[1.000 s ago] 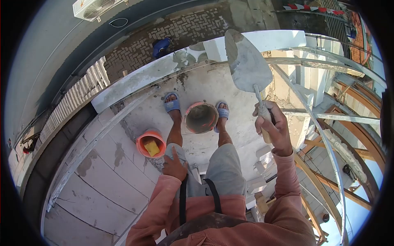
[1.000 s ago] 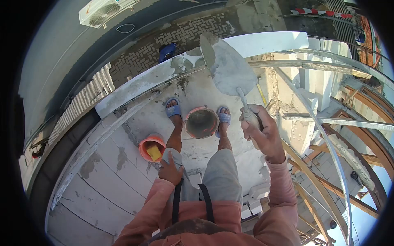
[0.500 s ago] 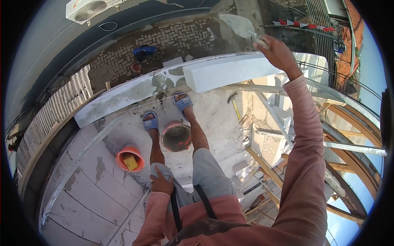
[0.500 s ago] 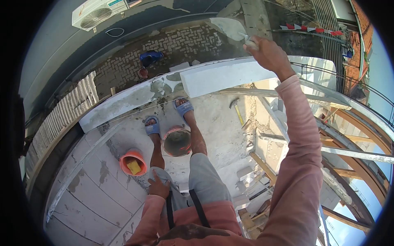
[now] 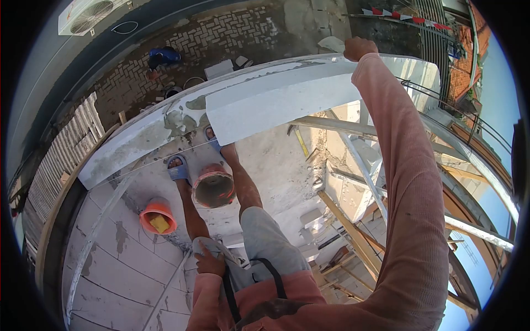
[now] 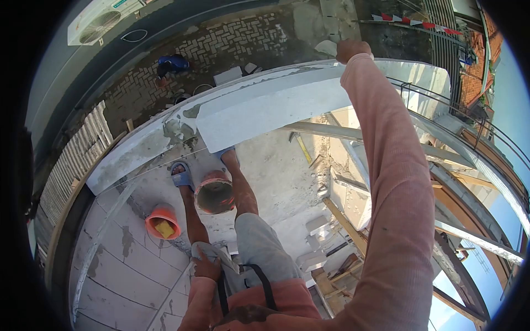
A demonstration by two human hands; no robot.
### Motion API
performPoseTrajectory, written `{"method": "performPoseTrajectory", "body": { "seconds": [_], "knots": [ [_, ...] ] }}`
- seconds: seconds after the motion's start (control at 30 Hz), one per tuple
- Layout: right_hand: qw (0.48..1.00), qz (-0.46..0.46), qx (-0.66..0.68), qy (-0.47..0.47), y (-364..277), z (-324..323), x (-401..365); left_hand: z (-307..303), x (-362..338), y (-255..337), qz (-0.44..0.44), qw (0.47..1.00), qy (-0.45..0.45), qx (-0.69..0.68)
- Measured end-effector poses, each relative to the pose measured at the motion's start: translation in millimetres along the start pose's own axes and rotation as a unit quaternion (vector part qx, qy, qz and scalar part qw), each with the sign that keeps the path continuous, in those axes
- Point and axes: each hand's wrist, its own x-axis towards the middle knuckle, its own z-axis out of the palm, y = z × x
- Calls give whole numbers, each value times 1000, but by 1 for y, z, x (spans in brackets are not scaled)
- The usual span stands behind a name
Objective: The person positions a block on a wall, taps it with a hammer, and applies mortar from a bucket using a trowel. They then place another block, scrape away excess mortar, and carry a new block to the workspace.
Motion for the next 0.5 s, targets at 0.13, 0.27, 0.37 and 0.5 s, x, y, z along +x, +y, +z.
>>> {"method": "performPoseTrajectory", "body": {
  "seconds": [0.13,0.27,0.37,0.5],
  "knots": [
    [1000,0,-14,0,3,17,4,1,-3,7,-9,1000,-2,8],
    [998,11,-57,-2,8,34,20,1,-3,10,-14,1000,-2,13],
    [996,10,-82,-16,11,41,29,4,-2,11,-18,1000,1,19],
    [995,-27,-89,-34,5,49,37,3,-2,14,-20,1000,3,22]
  ]
}}
